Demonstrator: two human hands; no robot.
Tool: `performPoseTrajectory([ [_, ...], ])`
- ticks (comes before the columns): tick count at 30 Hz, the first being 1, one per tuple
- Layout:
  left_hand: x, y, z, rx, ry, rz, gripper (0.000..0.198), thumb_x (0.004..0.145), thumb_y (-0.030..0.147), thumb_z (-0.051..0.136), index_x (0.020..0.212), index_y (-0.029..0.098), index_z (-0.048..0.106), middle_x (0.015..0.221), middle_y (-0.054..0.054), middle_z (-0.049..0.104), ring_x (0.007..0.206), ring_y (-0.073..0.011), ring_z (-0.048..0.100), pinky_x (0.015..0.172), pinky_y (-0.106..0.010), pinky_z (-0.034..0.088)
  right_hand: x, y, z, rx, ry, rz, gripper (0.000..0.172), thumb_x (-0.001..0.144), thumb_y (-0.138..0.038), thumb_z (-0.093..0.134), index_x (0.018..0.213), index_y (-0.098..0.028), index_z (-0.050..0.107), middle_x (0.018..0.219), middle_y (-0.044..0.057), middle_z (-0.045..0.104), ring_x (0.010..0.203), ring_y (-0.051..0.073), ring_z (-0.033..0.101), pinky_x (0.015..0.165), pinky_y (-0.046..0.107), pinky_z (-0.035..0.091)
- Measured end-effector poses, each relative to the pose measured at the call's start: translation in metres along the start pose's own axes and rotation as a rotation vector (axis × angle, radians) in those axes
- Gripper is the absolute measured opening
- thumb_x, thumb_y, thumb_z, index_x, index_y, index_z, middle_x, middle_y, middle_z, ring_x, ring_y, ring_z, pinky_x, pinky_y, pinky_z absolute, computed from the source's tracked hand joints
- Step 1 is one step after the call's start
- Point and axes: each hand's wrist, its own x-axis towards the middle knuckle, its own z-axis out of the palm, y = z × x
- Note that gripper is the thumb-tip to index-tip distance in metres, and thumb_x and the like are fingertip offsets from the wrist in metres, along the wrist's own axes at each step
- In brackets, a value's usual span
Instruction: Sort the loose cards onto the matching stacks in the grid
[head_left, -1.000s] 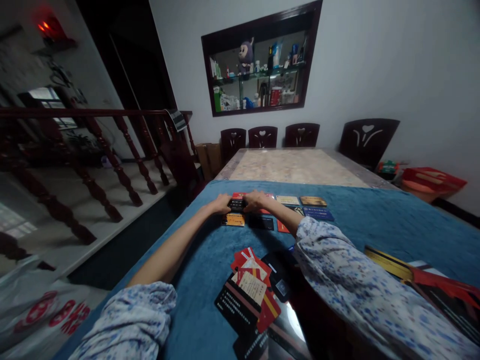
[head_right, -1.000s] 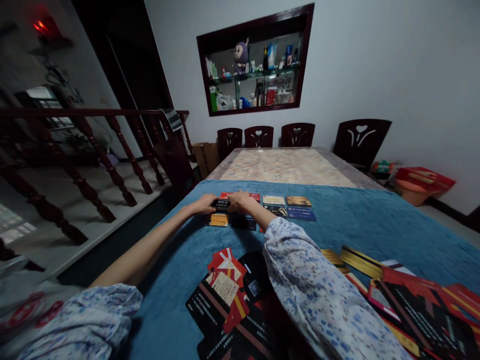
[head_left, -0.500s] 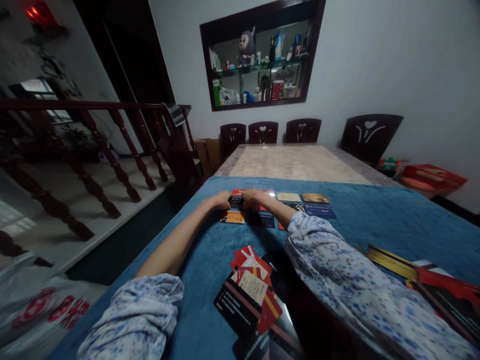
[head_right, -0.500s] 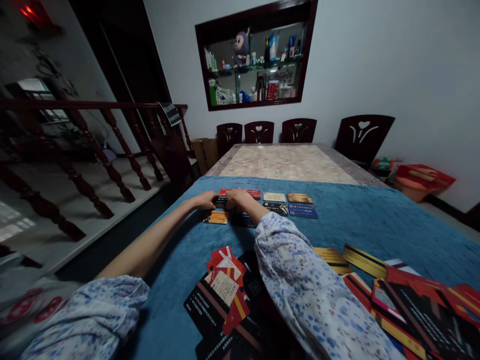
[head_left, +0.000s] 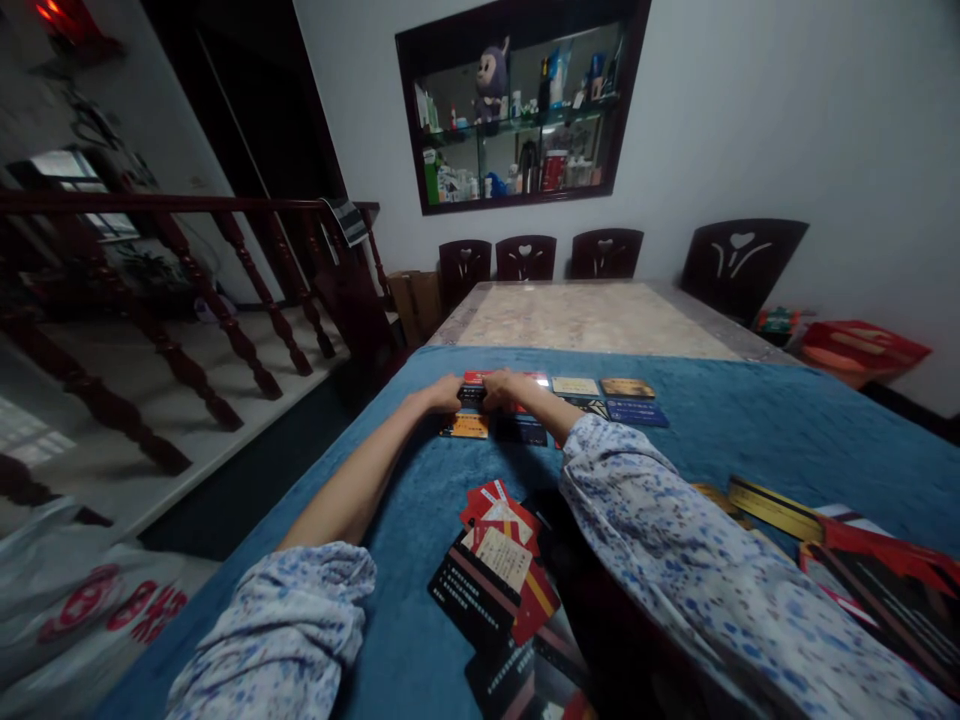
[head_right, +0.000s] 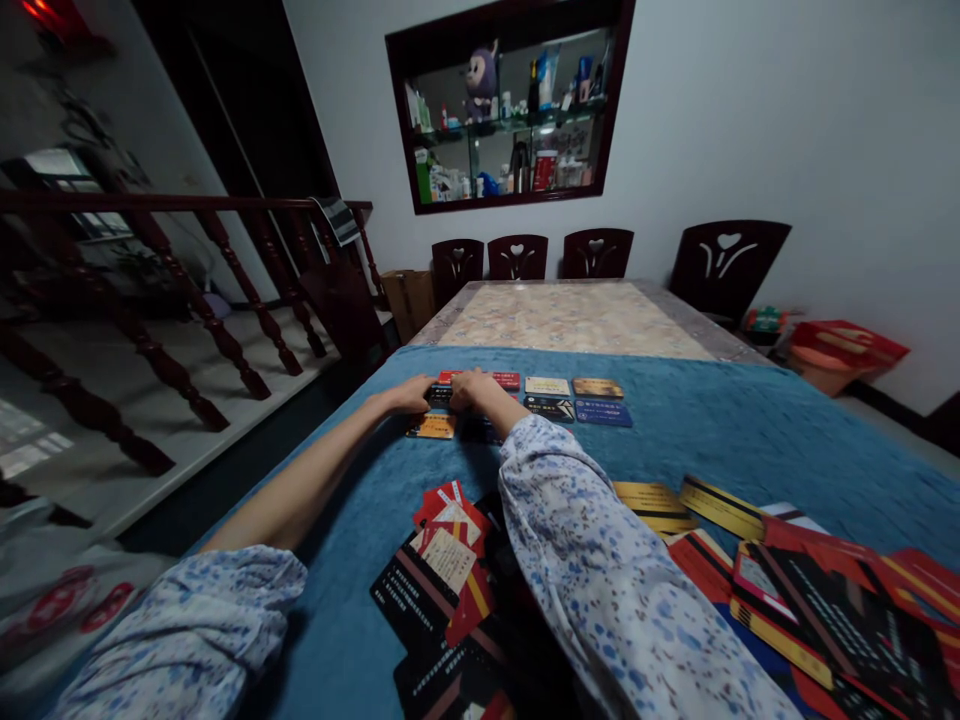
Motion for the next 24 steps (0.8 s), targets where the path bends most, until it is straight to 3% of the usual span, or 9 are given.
performPoseTrajectory([
  [9,-0.022,-0.006,-0.001,-0.052,0.117,-0.034,0.062,0.065,0.008,0.059,0.127,0.009,0.057,0.119,-0.013,0.062,0.106,-0.0270,0.062,0.093,-0.033,0.051,-0.015,0.007,-0.007,-0.108,-0.006,-0.033,0.052,0.073,-0.039,0.070,0.120,-0.018,0.067,0.124,0.017,0.065,0.122,0.036,0.050,0.093,0.045,0.048],
  [17,-0.058,-0.004,0.008,-0.149,0.280,0.008,0.053,0.072,0.013,0.058,0.125,0.010,0.059,0.117,-0.012,0.059,0.106,-0.0242,0.061,0.097,-0.034,0.050,-0.049,0.020,-0.011,-0.151,0.150,-0.160,0.042,0.085,-0.039,0.059,0.121,-0.019,0.067,0.125,0.016,0.064,0.119,0.035,0.051,0.090,0.043,0.046],
  [24,-0.090,0.013,0.018,-0.149,0.356,0.039,0.041,0.079,0.012,0.053,0.120,0.013,0.061,0.120,-0.012,0.055,0.113,-0.0232,0.056,0.104,-0.037,0.046,-0.096,0.022,-0.004,-0.082,0.225,-0.263,0.025,0.088,-0.028,0.057,0.107,-0.021,0.071,0.114,0.012,0.067,0.112,0.030,0.052,0.087,0.038,0.040],
])
